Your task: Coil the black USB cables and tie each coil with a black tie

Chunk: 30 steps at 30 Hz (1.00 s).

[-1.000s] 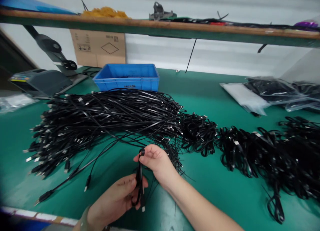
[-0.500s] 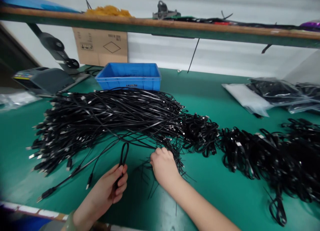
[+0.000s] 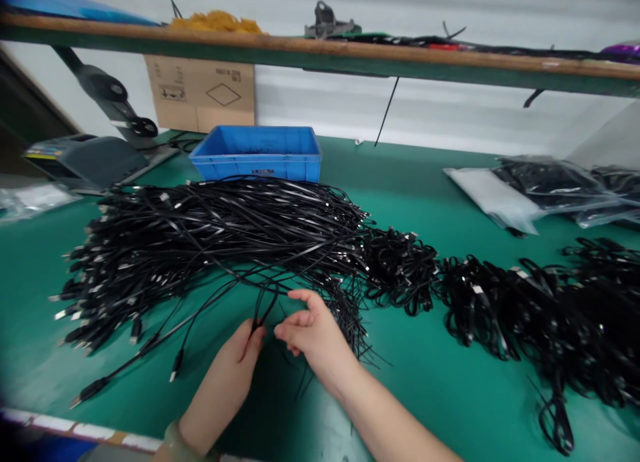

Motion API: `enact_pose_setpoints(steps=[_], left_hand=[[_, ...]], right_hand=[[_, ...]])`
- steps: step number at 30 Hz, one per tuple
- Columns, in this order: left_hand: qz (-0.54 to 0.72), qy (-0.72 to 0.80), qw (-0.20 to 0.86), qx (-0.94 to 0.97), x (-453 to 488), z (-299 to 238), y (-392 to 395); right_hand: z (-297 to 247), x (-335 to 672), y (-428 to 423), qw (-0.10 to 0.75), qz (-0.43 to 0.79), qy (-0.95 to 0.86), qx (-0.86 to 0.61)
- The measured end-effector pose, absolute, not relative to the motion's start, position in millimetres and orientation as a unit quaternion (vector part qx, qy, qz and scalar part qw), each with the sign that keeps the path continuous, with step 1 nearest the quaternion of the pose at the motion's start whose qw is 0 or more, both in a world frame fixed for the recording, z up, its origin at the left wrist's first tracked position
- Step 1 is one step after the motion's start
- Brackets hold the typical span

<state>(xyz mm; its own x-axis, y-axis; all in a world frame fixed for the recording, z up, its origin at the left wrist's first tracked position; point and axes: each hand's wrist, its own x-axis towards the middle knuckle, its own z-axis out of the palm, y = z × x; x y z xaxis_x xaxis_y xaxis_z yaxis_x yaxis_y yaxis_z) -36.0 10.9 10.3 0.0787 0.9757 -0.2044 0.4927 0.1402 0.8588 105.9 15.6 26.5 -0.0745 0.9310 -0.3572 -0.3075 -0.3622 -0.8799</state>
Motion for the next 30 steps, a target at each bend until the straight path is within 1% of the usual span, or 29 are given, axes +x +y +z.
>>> enact_pose_setpoints(steps=[2,3,5,7,10,12,14,16,18,20,23,27,30], left_hand=[[0.213,0.607,0.312,0.699,-29,10,7],[0.176,0.601,0.272,0.731,-25,9,5],[0.130,0.592,0.227,0.762,-19,10,1],[0.130,0.579,0.222,0.773,-14,11,-3],[0.185,0.558,0.274,0.761,-14,12,-9],[0.235,0.549,0.339,0.727,-16,13,-11],[0.291,0.546,0.436,0.654,-18,14,-11],[0.327,0.543,0.544,0.550,-18,15,-8],[0.325,0.528,0.637,0.458,-16,17,-4],[0.302,0.502,0.697,0.413,-15,19,1],[0.288,0.473,0.733,0.394,-18,24,7],[0.290,0.476,0.724,0.406,-26,32,14],[0.269,0.477,0.704,0.451,-32,33,18]], right_hand=[[25,95,13,0.478,0.692,-0.251,-0.480],[23,90,12,0.489,0.686,-0.235,-0.484],[17,84,11,0.519,0.646,-0.238,-0.506],[10,82,11,0.541,0.594,-0.268,-0.531],[4,84,11,0.538,0.525,-0.324,-0.574],[5,86,10,0.523,0.476,-0.360,-0.609],[8,87,6,0.516,0.441,-0.385,-0.625],[11,87,2,0.516,0.438,-0.399,-0.619],[13,88,-2,0.511,0.440,-0.419,-0.608],[13,92,-4,0.499,0.436,-0.454,-0.595],[16,105,-3,0.455,0.463,-0.532,-0.544],[28,125,4,0.386,0.549,-0.593,-0.445],[40,131,8,0.337,0.588,-0.600,-0.426]])
